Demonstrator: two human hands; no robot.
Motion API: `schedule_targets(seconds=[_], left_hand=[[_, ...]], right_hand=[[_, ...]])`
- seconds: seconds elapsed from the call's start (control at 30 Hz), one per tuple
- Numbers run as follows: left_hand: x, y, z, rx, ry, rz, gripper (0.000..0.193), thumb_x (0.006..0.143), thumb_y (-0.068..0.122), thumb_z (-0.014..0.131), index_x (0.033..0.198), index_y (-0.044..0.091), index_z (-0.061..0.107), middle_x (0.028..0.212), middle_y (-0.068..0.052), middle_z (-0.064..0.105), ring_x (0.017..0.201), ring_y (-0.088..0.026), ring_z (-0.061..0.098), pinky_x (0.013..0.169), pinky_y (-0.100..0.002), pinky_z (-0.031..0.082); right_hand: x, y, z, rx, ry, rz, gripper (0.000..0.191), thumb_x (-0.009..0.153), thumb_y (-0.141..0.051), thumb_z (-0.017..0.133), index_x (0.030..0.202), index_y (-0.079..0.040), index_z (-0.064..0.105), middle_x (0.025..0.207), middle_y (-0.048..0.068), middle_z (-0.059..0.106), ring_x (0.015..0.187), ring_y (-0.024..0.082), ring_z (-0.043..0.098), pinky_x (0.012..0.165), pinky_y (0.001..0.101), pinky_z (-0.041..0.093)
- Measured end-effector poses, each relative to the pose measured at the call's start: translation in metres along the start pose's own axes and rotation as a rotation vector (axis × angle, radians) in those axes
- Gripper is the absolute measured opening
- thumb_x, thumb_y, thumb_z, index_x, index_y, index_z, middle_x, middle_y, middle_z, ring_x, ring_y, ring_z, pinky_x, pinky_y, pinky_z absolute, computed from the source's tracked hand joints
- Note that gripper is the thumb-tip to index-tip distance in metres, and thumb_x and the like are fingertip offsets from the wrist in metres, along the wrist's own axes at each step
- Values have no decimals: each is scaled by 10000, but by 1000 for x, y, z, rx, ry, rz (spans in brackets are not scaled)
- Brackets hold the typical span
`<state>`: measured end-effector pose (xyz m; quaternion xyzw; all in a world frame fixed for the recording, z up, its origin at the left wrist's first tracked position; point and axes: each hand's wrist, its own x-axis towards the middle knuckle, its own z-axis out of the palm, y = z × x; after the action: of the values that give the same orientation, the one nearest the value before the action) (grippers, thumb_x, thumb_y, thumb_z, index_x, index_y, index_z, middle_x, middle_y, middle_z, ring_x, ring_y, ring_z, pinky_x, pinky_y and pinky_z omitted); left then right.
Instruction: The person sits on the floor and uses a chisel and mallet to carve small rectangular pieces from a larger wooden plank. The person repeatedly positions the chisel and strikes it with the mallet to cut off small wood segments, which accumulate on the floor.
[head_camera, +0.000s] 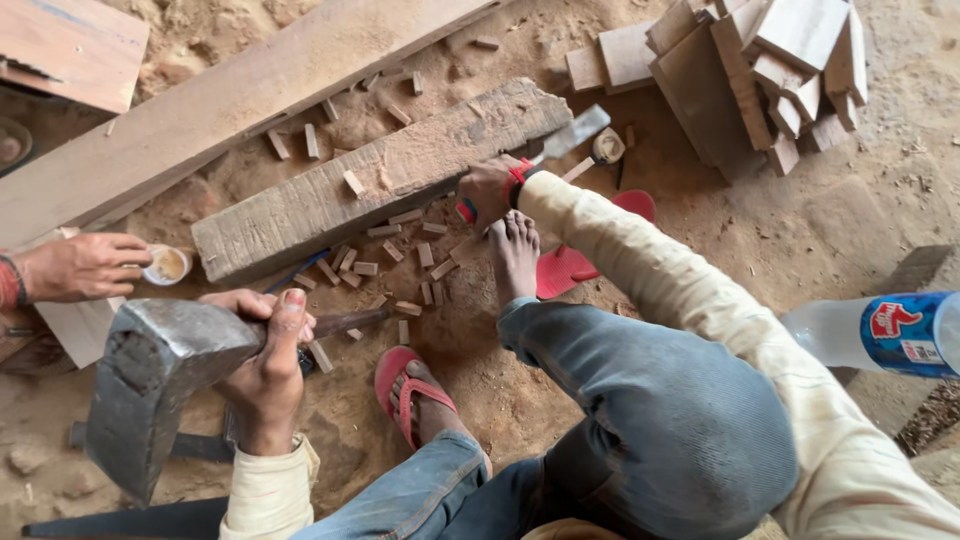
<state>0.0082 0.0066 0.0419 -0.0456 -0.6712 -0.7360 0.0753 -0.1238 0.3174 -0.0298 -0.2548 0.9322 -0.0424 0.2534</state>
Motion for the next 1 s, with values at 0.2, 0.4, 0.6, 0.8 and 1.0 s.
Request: schedule_targets(seconds=[0.2, 0.4, 0.6, 0.8, 1.0], left_hand=[[3, -4, 5, 7, 28, -25, 281, 1035, -69, 683, 1105, 64, 445, 904, -61, 554, 681, -122, 575, 694, -275, 518], [5, -5, 8, 30, 25, -20, 290, 1009, -33, 704, 1092, 64, 443, 910, -47, 537, 711, -128, 582, 652, -265, 514], [2, -3, 2, 66, -9, -5, 292, 1019, -35, 692, 1111, 61, 431, 898, -58, 552, 720, -132, 572, 651, -267, 505], [3, -6, 2, 33, 30, 16, 287, 1049, -50, 689, 1116, 55, 431, 824, -75, 557, 660, -128, 566, 651, -264, 522], [4, -8, 2, 54, 33, 24, 289, 1062, -46, 692, 1130, 48, 428, 817, -81, 565, 663, -131, 566, 662, -267, 525]], right_hand=[[5, -14, -50, 318, 614, -420, 310, 865, -328, 845, 932, -83, 667, 747, 57, 662, 600, 223, 646, 559, 377, 555], [17, -45, -69, 979, 666, -615, 361, 971, -288, 900, 965, -87, 599, 899, 30, 623, 787, 132, 607, 724, 299, 511], [53, -84, -24, 1119, 470, -530, 389, 901, -388, 850, 875, -106, 584, 837, -17, 619, 767, 109, 639, 705, 288, 551], [56, -82, -16, 1139, 410, -441, 428, 879, -462, 812, 894, -79, 622, 790, -14, 663, 744, 100, 666, 714, 298, 577], [46, -83, -23, 1108, 450, -450, 406, 919, -407, 847, 900, -39, 678, 790, 11, 717, 779, 90, 694, 893, 282, 575]])
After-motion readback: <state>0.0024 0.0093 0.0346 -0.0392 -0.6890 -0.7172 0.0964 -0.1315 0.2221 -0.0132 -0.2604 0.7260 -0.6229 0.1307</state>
